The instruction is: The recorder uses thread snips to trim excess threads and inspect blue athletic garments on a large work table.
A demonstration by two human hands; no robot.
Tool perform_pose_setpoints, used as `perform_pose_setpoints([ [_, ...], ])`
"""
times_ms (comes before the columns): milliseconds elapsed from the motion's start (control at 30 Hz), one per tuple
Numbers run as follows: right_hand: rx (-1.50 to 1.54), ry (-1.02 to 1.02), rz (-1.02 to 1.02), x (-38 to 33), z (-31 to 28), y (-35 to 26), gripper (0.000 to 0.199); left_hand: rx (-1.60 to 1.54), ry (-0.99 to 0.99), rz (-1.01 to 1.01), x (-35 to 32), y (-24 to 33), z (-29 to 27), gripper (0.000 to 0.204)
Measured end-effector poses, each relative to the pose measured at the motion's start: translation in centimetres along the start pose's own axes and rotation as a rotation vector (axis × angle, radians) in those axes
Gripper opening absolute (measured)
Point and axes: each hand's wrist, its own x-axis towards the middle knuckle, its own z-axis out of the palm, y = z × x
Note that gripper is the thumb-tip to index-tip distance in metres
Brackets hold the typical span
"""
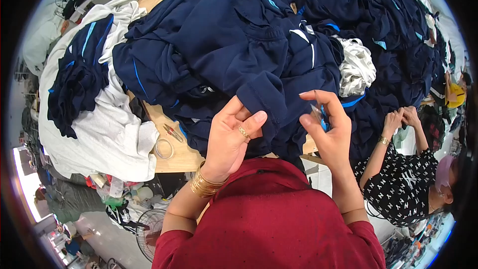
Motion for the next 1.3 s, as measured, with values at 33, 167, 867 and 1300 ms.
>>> perform_pose_setpoints([
  [33, -0.03, -0.051, 0.001, -0.2, -0.3, 0.2, 0.03, 0.001, -0.001, 0.0, 0.0, -0.1, 0.0, 0.04],
  [167, 0.009, 0.001, 0.012, -0.6, 0.4, -0.1, 0.026, 0.02, 0.027, 0.026, 0.1, -0.8, 0.2, 0.042],
  [867, 0.133, -0.028, 0.001, 0.1, 2.2, -0.3, 0.005, 0.273, -0.084, 0.215, 0.0, -1.2, 0.8, 0.032],
  [1300, 0.39, -0.097, 0.205, 0.4, 1.2, -1.1, 0.01, 0.216, 0.018, 0.168, 0.3, -1.4, 1.0, 0.031],
])
